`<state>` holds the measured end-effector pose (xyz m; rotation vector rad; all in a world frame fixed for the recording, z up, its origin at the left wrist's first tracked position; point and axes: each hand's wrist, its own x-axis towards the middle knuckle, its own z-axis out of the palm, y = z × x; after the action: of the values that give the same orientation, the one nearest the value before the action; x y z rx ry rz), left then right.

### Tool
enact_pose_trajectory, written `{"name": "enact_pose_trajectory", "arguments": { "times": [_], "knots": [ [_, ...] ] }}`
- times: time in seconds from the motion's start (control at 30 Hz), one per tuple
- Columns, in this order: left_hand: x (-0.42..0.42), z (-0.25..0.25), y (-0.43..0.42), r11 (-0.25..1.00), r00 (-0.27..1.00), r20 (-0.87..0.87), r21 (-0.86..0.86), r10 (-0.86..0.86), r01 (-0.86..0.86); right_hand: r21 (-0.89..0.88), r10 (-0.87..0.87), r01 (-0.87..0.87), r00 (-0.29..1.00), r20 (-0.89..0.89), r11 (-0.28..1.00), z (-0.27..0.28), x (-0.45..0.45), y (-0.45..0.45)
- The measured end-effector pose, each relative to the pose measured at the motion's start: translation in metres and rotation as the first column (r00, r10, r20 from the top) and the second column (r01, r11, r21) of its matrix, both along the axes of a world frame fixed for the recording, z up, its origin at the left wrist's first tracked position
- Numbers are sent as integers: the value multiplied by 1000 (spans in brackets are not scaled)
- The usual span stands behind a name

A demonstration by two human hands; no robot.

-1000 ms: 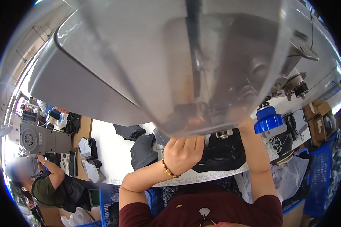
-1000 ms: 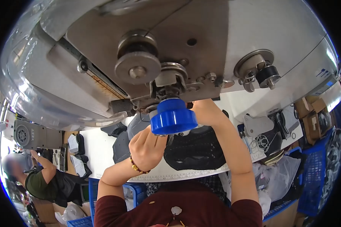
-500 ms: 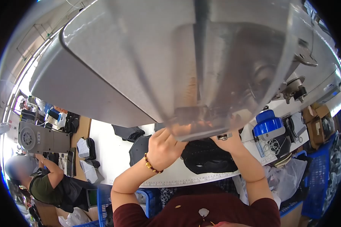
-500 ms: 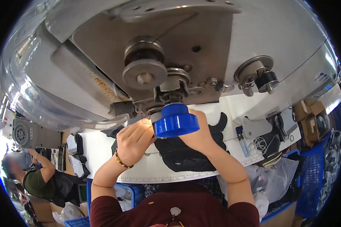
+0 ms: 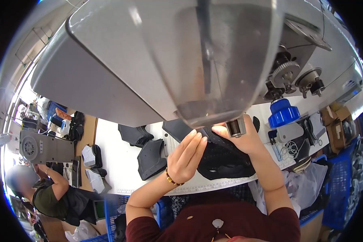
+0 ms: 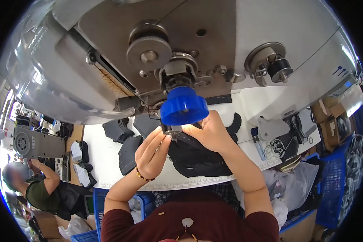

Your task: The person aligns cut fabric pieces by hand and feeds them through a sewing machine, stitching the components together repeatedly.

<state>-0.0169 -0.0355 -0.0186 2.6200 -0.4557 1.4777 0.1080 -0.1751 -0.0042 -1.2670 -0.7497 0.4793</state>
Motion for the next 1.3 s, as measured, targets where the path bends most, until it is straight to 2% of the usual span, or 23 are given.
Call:
{"name": "enact_pose_trajectory", "arguments": {
  "times": [0.1, 0.2, 0.3, 0.4, 0.5, 0.67, 0.77, 0.97, 1.17, 1.3],
  "knots": [
    [1, 8, 1, 996, 999, 17, 88, 29, -30, 19, -6, 6, 1000, -11, 1000, 1, -1, 1],
    [3, 10, 6, 977, 999, 44, 210, 31, -40, -34, -23, 23, 1000, 10, 999, 1, -1, 0],
    [6, 20, 14, 950, 999, 33, 312, -34, 22, -63, -25, 27, 999, 31, 998, 7, -1, -5],
    [6, 36, 16, 914, 998, -37, 402, -46, 57, -180, 99, -65, 977, 189, 982, 9, 6, -20],
    [4, 42, 14, 902, 997, -75, 428, -25, 55, -229, 77, -21, 968, 238, 973, 6, 5, -28],
    [5, 38, 18, 897, 995, -99, 439, -13, 56, -120, 82, -58, 975, 208, 991, 0, 7, -25],
    [7, 37, 26, 900, 994, -96, 429, -43, 80, -96, 28, 3, 948, 318, 995, -3, 5, -22],
    [15, 37, 38, 913, 988, -91, 379, -121, 147, -70, -73, 94, 964, 254, 993, -9, -9, -17],
    [17, 35, 48, 924, 984, -141, 353, -106, 150, -85, -144, 186, 923, 358, 979, -5, -13, -11],
    [18, 28, 57, 946, 978, -176, 281, -113, 160, -40, -203, 230, 918, 339, 972, -5, -16, -5]
  ]
}}
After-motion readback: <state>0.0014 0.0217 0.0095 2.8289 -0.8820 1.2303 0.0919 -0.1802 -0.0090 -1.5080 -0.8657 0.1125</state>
